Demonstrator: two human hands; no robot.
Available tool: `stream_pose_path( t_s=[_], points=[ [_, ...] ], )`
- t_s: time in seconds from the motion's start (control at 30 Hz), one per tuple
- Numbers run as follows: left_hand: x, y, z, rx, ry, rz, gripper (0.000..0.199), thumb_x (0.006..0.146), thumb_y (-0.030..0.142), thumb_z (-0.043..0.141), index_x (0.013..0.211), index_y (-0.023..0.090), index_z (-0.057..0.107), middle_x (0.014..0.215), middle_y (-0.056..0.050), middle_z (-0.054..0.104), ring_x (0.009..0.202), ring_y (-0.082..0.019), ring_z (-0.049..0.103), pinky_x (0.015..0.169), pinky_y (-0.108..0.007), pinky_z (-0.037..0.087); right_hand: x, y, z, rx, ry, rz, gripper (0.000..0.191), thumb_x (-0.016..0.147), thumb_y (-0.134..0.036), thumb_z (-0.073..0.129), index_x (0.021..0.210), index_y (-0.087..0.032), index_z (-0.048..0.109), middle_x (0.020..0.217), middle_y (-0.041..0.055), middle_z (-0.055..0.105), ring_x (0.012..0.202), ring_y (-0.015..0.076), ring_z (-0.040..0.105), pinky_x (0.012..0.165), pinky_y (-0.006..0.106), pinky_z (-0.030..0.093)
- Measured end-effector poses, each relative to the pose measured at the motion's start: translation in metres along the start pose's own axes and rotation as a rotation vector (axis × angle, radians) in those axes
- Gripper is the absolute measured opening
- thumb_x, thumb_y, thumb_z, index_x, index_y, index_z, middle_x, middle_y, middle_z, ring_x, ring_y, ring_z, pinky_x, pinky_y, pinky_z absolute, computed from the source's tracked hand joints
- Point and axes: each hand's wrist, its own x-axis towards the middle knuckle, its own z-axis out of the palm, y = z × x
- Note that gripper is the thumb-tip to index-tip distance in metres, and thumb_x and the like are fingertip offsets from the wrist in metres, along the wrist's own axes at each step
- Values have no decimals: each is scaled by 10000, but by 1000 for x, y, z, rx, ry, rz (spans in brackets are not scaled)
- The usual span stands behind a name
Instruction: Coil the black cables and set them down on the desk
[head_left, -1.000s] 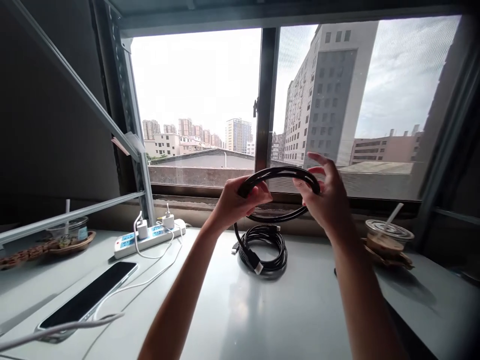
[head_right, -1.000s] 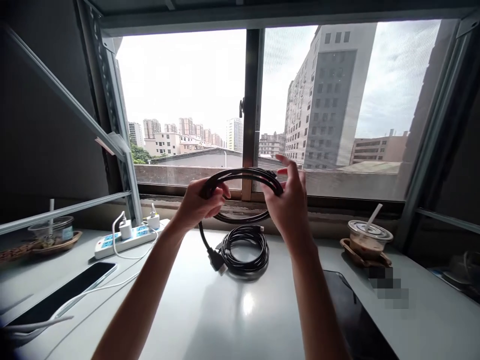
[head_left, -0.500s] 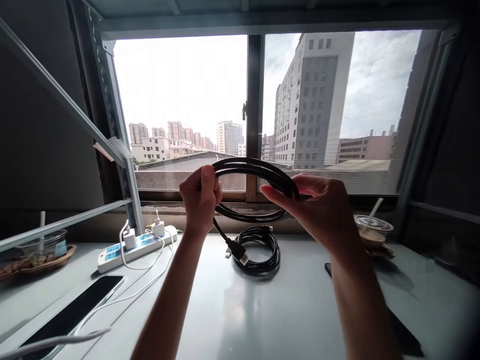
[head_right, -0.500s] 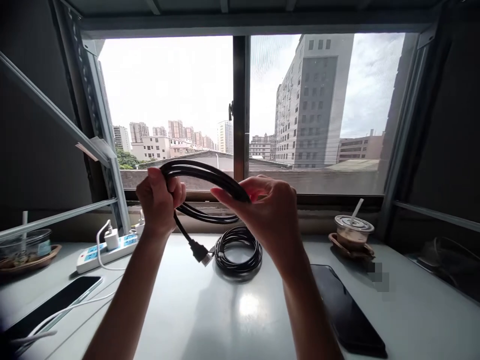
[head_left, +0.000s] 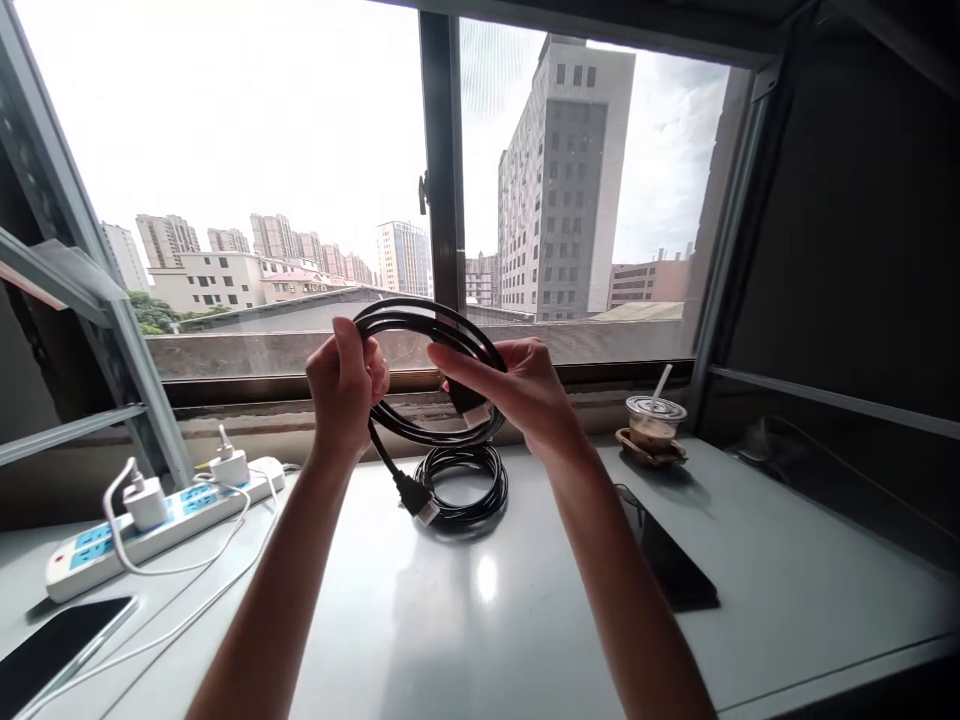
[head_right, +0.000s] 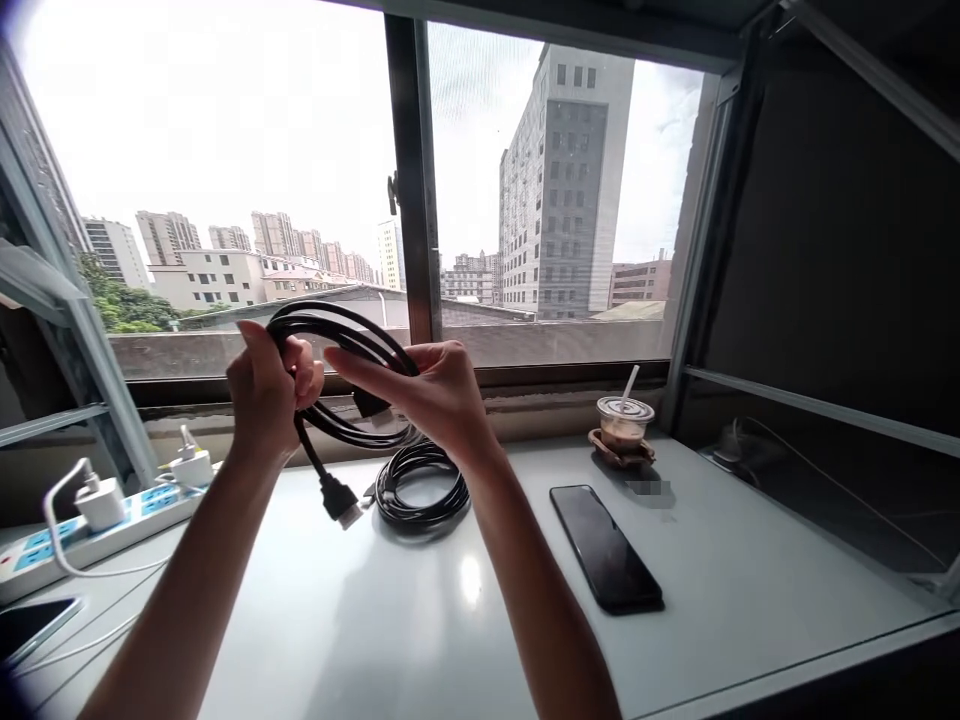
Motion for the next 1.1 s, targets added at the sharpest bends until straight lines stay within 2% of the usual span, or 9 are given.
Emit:
stream_pose_path(
  t_s=[0.1, 0.2, 0.47, 0.6, 0.67, 0.73, 0.83, 0.93, 1.1],
  points=[
    [-3, -4, 4, -8, -4, -24, 550, 838, 597, 479, 475, 203, 358, 372, 48, 293, 329, -61, 263, 342, -254, 133, -2, -4, 4, 120, -24, 37, 571, 609, -548, 735, 393, -177, 358, 427, -68, 313, 407, 32, 299, 389, 214, 212],
    [-5, -6, 6, -14, -14, -41, 565, 799, 644, 496, 472, 204, 363, 370, 47, 294, 335, -62, 269, 339, -249, 132, -4, -8, 3, 133, -81, 52, 550, 624, -522, 738, 399, -177, 373, 421, -73, 312, 394, 27, 292, 383, 212, 211],
    [1, -17, 1, -11, -107, -94, 583, 757, 642, 559, 457, 192, 342, 366, 50, 290, 338, -51, 273, 332, -223, 167, 6, 10, -4, 160, -183, 170, 479, 679, -565, 679, 513, -178, 452, 509, -53, 426, 451, 45, 397, 434, 202, 329],
    [6, -17, -8, 41, -102, -177, 572, 774, 610, 566, 443, 189, 363, 370, 46, 296, 346, -47, 274, 333, -214, 202, 6, 13, 2, 118, -234, 127, 430, 735, -562, 614, 580, -167, 548, 559, -13, 539, 492, 79, 511, 461, 218, 393],
    [7, -10, -12, 15, -85, -231, 569, 770, 603, 576, 451, 189, 351, 382, 54, 279, 333, -38, 245, 318, -218, 168, 4, 11, 3, -3, -143, 46, 354, 748, -511, 615, 670, -166, 598, 608, 5, 588, 550, 108, 563, 509, 238, 440],
    [7, -1, -14, -24, -61, -291, 564, 767, 586, 594, 463, 187, 336, 394, 66, 256, 317, -26, 213, 306, -218, 132, 2, 10, 4, -204, 15, -76, 322, 716, -438, 665, 915, -186, 639, 736, 15, 647, 669, 146, 610, 603, 272, 485],
    [5, 12, -14, -70, -43, -364, 558, 780, 544, 608, 471, 184, 313, 401, 76, 230, 301, -15, 197, 293, -209, 110, 1, 12, 5, -454, 125, -259, 626, 700, -304, 688, 1289, -278, 476, 1089, 28, 639, 831, 177, 619, 644, 281, 496],
    [3, 22, -11, -96, -20, -425, 535, 806, 499, 603, 485, 180, 318, 394, 82, 225, 286, -8, 186, 277, -192, 100, 3, 21, 9, -556, 102, -349, 590, 801, -237, 571, 1365, -296, 410, 1278, 37, 538, 850, 167, 614, 547, 249, 473],
    [0, 35, -8, -196, -89, -553, 429, 904, 419, 487, 558, 180, 402, 364, 103, 224, 250, -6, 169, 259, -157, 125, 10, 40, 12, -654, 180, -391, 439, 928, -308, 436, 1367, -301, 452, 1246, 34, 553, 888, 165, 607, 580, 241, 472]
  ],
)
